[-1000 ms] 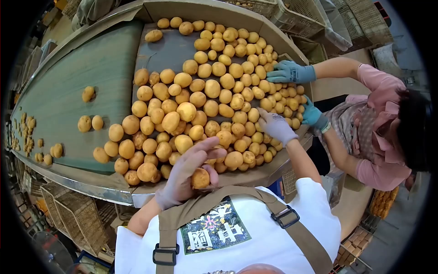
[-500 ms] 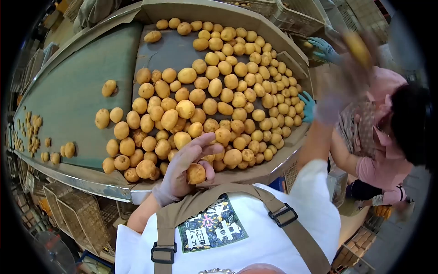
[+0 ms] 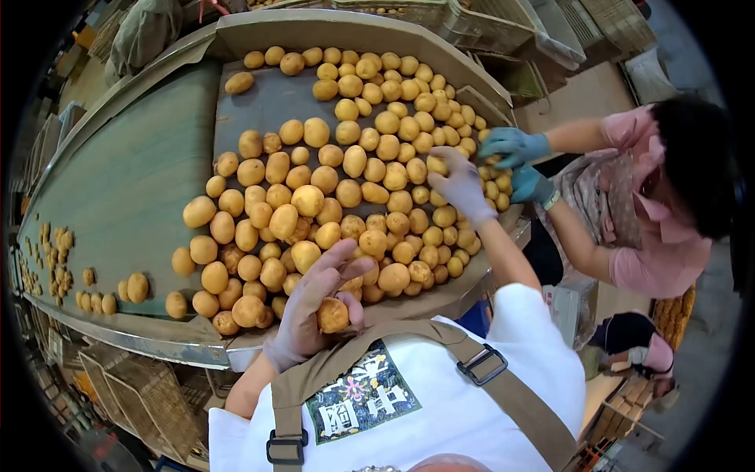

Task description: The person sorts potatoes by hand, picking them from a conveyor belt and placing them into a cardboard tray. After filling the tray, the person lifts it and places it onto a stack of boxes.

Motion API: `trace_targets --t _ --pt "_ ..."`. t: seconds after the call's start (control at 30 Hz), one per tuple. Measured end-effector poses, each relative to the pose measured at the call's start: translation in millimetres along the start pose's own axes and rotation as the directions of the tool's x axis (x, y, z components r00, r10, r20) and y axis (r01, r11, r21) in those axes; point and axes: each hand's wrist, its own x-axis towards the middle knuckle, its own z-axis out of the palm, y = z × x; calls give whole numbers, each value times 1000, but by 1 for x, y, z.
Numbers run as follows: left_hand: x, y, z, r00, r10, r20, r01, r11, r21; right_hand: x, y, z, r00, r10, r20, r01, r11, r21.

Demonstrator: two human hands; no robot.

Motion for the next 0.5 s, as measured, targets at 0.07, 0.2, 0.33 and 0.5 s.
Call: trace_targets --t 0.07,0.2,0.33,0.5 --pt "0 -3 6 997 -12 -73 10 1000 -24 -35 -28 -3 996 -55 70 11 858 513" --pt "2 1 17 989 -126 -78 115 985 -132 -73 -73 2 790 -523 320 285 776 563" --pt "-9 -1 1 996 -31 -78 9 966 -259 -46 17 37 894 -448 -19 379 779 -500" --pt "-6 5 -4 963 -69 -260 -89 831 -549 -82 -17 43 716 -670 195 696 668 -262"
